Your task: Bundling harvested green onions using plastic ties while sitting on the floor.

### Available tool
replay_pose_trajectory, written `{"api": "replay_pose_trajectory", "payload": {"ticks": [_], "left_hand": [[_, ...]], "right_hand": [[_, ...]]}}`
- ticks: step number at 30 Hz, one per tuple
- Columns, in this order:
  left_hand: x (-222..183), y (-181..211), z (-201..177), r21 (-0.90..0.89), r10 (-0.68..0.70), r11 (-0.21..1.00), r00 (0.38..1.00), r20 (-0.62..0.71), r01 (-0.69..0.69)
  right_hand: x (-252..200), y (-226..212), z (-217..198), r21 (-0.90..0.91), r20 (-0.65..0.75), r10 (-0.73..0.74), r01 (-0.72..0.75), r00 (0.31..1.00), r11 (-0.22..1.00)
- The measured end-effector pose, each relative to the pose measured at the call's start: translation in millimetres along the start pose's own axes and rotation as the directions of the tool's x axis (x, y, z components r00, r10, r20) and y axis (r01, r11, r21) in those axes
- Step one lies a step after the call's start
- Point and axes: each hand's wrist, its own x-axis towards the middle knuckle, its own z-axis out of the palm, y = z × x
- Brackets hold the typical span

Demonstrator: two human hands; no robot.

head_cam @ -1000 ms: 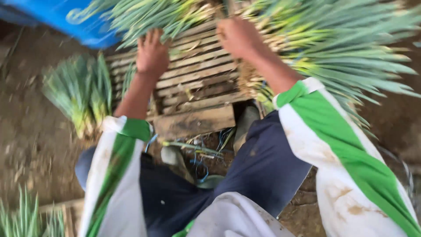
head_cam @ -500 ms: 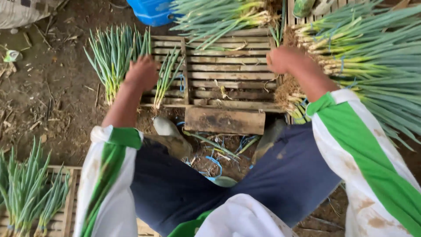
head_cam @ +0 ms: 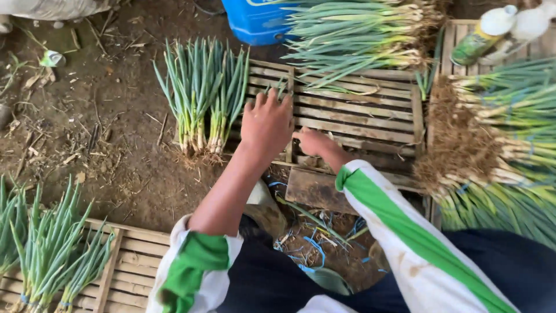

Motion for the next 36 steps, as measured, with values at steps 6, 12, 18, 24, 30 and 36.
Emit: {"api": "replay_pose_trajectory", "payload": {"ticks": [6, 12, 18, 24, 30, 36], "left_hand": [[-24, -39, -25, 0.058, -0.183, 0.983, 0.967, 0.178, 0.176], [-34, -46, -21, 0.048, -0.191, 0.981, 0.965, 0.182, 0.186], [-30, -44, -11, 0.017, -0.172, 0.985, 0.961, 0.217, 0.173], [-26, -24, -16, -0.043, -0.071, 0.996, 0.979, 0.193, 0.081], [-15, 9, -18, -0.079, 0.051, 0.996, 0.977, 0.207, -0.035], [0, 45, -28, -0.166, 0.147, 0.979, 0.975, 0.165, -0.119]], "right_hand": [[15, -10, -71, 0.727, 0.566, 0.356, -0.654, 0.744, 0.210], [33, -15, -9, 0.694, 0.557, 0.443, -0.687, 0.702, 0.216], [15, -1, -43, 0.773, 0.470, 0.595, -0.630, 0.652, 0.078], [-64, 36, -131, 0.892, 0.259, 0.769, -0.451, 0.585, 0.043], [-168, 51, -231, 0.877, 0.142, 0.725, -0.425, 0.674, 0.224], [-270, 16, -319, 0.867, 0.264, 0.726, -0.487, 0.634, 0.110]]}}
